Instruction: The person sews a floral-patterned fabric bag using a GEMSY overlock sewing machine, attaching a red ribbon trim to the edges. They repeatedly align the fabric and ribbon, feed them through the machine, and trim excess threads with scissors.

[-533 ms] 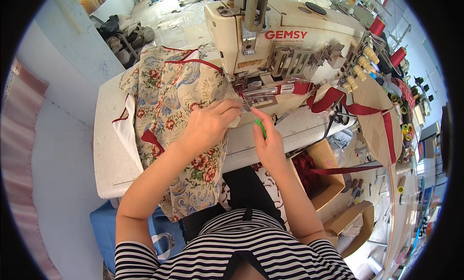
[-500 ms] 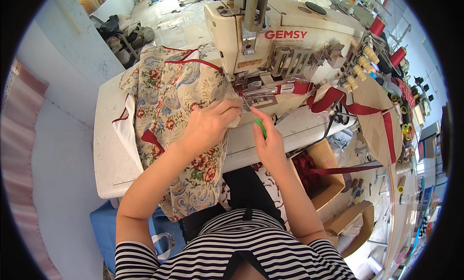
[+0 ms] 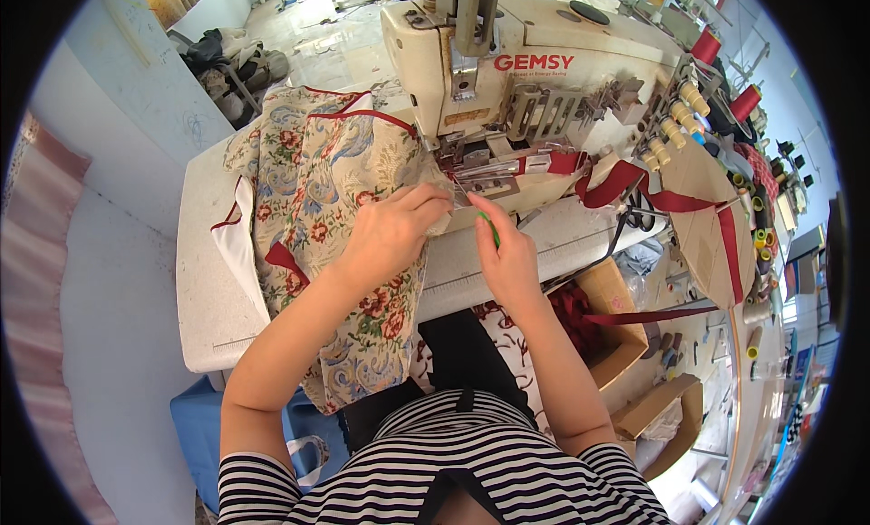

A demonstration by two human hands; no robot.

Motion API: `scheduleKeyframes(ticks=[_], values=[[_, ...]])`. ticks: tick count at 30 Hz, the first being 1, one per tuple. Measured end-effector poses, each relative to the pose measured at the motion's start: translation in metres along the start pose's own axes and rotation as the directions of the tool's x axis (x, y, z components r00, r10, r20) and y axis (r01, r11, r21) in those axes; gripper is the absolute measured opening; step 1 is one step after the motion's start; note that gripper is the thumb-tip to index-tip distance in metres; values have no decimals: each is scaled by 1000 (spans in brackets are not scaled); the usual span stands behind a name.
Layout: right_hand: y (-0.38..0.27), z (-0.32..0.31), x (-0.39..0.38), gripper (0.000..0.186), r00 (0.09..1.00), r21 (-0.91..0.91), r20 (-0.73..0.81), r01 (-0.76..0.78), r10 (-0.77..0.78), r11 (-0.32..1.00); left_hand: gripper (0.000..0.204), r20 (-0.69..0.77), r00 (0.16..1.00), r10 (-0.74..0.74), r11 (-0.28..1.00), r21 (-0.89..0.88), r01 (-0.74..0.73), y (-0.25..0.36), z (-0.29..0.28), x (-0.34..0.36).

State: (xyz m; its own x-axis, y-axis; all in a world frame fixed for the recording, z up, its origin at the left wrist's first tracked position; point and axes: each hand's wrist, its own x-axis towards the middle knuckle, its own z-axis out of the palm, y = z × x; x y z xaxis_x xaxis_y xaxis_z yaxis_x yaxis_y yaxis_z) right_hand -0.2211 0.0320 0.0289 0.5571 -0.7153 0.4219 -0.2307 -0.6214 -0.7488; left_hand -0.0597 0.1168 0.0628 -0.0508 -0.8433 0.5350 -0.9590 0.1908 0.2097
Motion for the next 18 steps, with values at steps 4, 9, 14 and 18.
scheduleKeyframes(ticks=[4,9,14,18], values=[[2,0,-1,28,1000,-28,-6,27,-27,999,44,19,1000,-18,1000,-8,18,0,-2,-1],[-6,1,0,27,999,-57,34,4,-2,998,45,-7,1000,-11,1000,-23,11,0,0,-2],[2,5,0,26,1000,-12,18,-21,21,1000,46,33,998,-49,999,-2,49,2,-2,-2],[5,10,-1,26,999,65,-45,23,-20,998,47,-12,1000,-23,1000,-12,23,1,1,-2]])
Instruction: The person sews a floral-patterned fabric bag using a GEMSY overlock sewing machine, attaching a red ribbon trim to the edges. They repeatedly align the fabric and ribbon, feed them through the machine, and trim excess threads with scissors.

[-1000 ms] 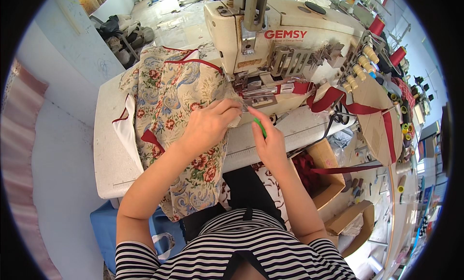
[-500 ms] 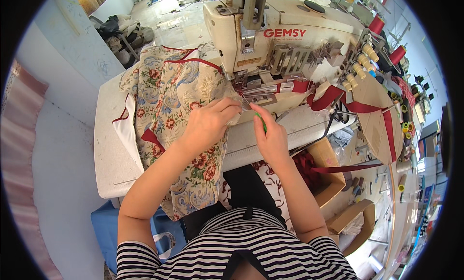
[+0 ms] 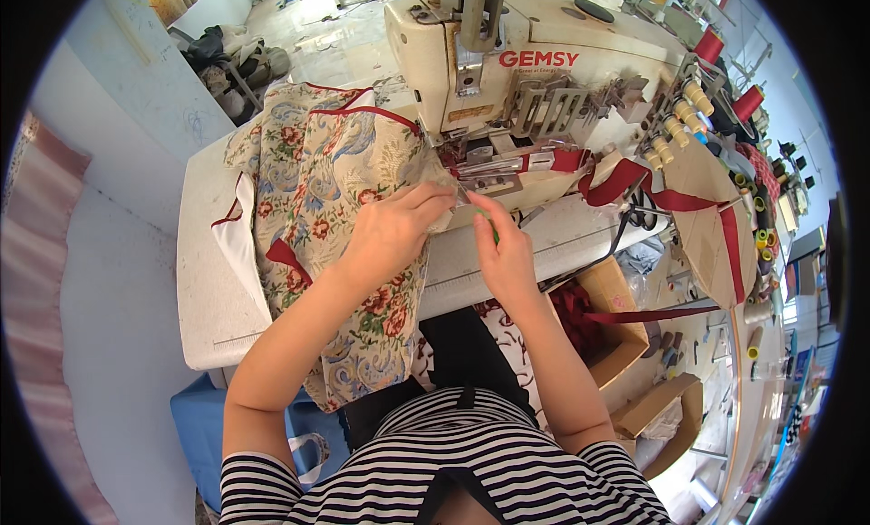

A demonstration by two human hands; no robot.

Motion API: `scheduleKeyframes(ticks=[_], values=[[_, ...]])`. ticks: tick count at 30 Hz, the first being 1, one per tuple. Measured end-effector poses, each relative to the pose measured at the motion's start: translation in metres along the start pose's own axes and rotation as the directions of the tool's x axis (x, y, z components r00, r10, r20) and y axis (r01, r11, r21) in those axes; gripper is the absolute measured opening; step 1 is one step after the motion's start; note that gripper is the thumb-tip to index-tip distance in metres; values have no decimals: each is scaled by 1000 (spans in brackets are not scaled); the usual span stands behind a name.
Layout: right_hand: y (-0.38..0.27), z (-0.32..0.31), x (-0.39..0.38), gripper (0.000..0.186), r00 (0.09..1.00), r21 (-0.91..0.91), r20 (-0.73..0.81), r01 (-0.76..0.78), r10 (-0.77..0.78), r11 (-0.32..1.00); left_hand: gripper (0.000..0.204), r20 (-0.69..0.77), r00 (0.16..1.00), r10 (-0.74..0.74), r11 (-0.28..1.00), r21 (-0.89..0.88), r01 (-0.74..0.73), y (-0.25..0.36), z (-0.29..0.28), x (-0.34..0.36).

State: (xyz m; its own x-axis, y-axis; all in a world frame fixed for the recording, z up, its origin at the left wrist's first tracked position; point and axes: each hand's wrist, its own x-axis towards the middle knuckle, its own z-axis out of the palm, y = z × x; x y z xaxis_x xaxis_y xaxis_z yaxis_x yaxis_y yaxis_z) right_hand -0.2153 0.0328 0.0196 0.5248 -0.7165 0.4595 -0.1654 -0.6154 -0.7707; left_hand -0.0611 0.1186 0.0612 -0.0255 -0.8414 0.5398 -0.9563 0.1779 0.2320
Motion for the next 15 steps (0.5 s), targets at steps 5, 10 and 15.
scheduleKeyframes(ticks=[5,10,15], values=[[-2,-4,0,26,996,-75,58,-60,64,995,48,-13,1000,-28,1000,13,28,2,2,-2],[-12,-9,-5,26,997,-155,66,-36,47,987,49,-37,999,-17,1000,26,17,0,3,-4],[-15,-3,2,24,997,-215,73,8,8,977,49,-42,999,5,999,33,-3,2,2,-2]])
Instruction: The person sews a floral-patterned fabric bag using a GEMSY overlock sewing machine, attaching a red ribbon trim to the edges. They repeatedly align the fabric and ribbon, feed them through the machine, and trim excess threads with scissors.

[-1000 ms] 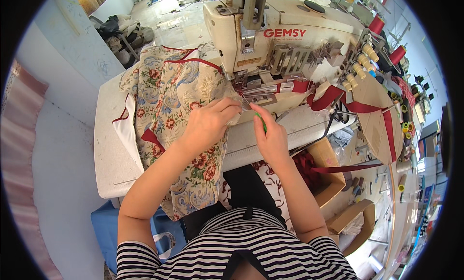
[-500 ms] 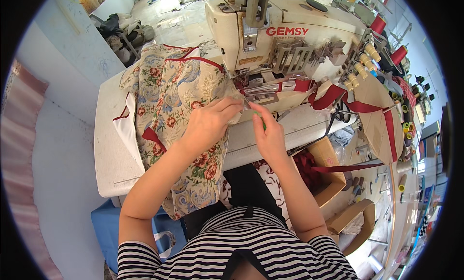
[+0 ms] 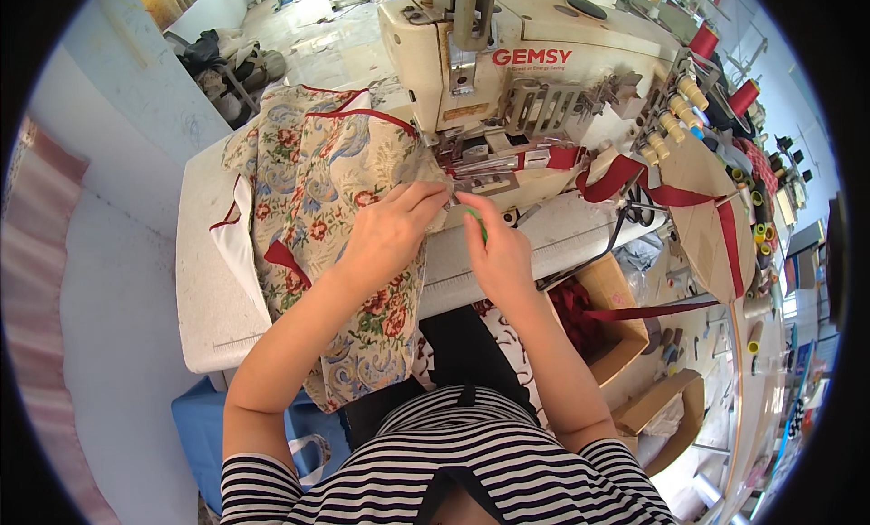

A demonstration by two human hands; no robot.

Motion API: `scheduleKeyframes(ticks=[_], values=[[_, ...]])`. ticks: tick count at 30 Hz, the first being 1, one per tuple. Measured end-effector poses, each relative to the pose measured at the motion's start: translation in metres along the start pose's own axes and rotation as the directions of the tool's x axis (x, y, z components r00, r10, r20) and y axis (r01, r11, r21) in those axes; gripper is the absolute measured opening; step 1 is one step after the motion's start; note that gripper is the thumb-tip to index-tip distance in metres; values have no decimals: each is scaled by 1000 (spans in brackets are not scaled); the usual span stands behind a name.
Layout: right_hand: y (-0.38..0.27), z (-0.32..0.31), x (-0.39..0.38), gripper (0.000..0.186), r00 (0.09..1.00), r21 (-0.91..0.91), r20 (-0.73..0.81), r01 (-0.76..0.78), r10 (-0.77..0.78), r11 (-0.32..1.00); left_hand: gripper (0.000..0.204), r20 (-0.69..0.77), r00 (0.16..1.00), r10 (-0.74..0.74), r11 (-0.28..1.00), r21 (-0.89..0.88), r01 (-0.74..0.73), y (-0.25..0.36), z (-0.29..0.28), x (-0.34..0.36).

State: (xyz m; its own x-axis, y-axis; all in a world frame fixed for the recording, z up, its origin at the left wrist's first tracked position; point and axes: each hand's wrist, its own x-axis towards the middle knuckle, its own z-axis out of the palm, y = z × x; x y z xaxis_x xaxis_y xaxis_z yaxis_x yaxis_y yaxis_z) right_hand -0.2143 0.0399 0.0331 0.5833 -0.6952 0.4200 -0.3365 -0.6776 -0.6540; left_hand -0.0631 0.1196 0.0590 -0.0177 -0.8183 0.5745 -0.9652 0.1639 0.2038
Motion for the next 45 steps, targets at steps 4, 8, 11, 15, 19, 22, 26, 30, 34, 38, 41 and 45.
scheduleKeyframes(ticks=[4,8,11,15,19,22,26,30,34,38,41,45], values=[[1,4,4,22,999,-9,14,-51,51,999,47,-5,1000,12,1000,-4,-12,-1,1,-1],[2,5,4,22,997,56,-25,-73,74,996,45,-1,1000,14,1000,4,-14,-2,1,0],[3,6,3,21,995,77,-27,-93,96,993,44,-2,1000,17,1000,2,-17,-2,-1,1],[2,2,1,21,994,60,-33,-106,108,993,42,10,1000,10,1000,16,-10,-2,-3,-1],[5,2,4,22,997,-1,-60,-49,48,999,32,-16,999,44,997,68,-43,2,-2,2],[4,1,4,22,998,-78,-45,-48,45,996,34,-10,1000,25,995,95,-24,3,2,1],[0,-3,-1,22,999,-156,-50,-20,13,988,27,-53,997,54,989,142,-46,6,3,3],[-10,-10,-2,21,1000,-130,-16,0,-2,991,37,-8,1000,-6,994,105,6,6,4,1],[-2,0,3,21,998,-157,-59,28,-38,987,38,-4,1000,5,993,118,-4,9,5,2],[2,1,5,21,997,-179,-72,18,-31,984,30,-27,998,55,976,212,-48,11,7,2],[1,-2,6,20,997,-170,-71,16,-29,985,31,-48,997,68,966,253,-54,13,12,1],[1,-6,7,20,999,-177,-54,-11,1,984,34,-9,1000,-18,958,285,20,21,14,4]])
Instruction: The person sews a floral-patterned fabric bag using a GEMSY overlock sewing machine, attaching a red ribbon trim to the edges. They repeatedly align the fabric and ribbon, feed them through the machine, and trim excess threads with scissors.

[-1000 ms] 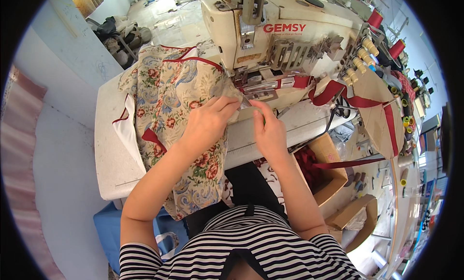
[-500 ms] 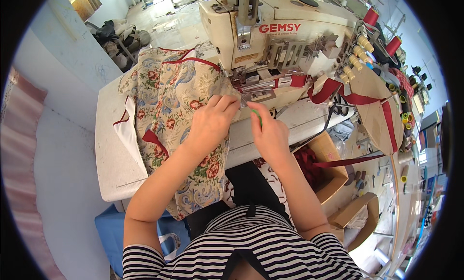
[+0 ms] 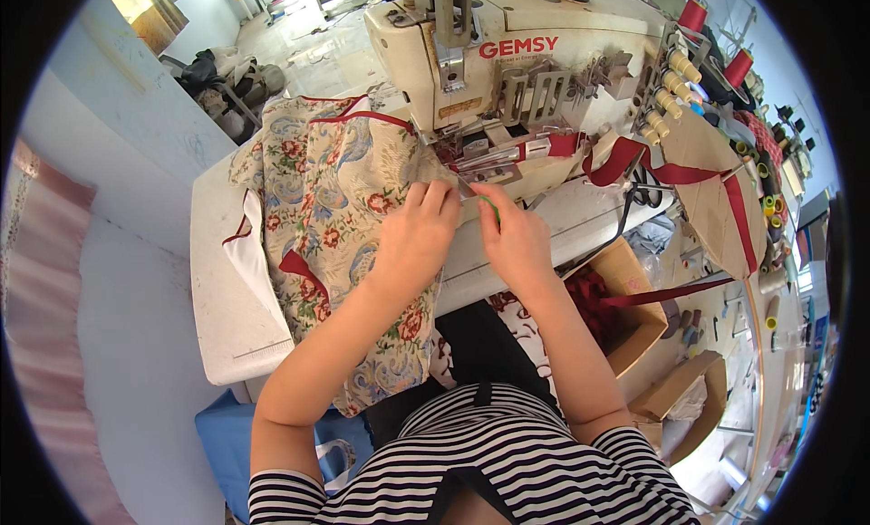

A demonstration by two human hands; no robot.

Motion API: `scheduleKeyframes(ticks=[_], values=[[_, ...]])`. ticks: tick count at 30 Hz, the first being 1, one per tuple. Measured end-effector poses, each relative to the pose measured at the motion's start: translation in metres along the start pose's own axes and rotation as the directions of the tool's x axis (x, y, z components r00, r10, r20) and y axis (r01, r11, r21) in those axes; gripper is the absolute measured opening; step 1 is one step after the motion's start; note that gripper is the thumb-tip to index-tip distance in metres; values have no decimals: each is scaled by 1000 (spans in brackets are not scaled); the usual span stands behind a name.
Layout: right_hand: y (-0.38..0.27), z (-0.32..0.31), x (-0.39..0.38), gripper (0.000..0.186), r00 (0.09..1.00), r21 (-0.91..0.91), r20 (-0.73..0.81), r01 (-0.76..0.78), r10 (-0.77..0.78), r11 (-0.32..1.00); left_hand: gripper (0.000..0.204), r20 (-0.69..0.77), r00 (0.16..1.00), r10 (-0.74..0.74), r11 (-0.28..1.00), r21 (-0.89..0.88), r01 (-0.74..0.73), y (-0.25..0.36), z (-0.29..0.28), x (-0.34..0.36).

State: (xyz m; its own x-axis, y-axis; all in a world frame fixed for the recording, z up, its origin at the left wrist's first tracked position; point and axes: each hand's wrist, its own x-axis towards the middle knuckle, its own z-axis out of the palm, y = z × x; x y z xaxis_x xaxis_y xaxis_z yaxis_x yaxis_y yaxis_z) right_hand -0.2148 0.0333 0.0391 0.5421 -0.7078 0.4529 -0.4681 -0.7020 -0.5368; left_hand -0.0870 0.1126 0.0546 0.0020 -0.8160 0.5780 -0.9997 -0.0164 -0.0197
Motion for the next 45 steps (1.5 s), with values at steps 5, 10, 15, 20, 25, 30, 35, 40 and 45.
scheduleKeyframes(ticks=[5,10,15,20,25,30,35,40,45], values=[[3,-18,-4,20,994,156,80,-87,76,984,35,33,999,-10,999,51,9,6,0,6],[23,-50,-18,17,954,272,202,-272,221,923,35,-10,1000,3,993,119,-2,6,7,6],[19,-78,-15,14,936,272,277,-294,218,916,35,-20,1000,-3,995,104,5,7,7,6],[20,-65,-20,16,901,325,366,-357,232,876,34,-32,999,5,999,40,-4,5,5,4],[26,-21,-42,20,870,607,416,-481,263,633,21,5,997,-72,985,-156,72,6,-10,10],[1,24,-56,30,865,769,469,-499,180,399,19,69,993,-92,949,-296,109,-9,-16,13],[7,38,-56,37,909,717,354,-415,221,560,18,80,997,-19,954,-296,42,-21,-12,12],[8,35,-53,34,800,705,594,-568,85,424,17,131,991,-17,940,-337,61,-24,-13,15],[21,25,-72,30,796,687,598,-570,95,451,18,116,992,47,952,-304,-9,-29,-11,15]])
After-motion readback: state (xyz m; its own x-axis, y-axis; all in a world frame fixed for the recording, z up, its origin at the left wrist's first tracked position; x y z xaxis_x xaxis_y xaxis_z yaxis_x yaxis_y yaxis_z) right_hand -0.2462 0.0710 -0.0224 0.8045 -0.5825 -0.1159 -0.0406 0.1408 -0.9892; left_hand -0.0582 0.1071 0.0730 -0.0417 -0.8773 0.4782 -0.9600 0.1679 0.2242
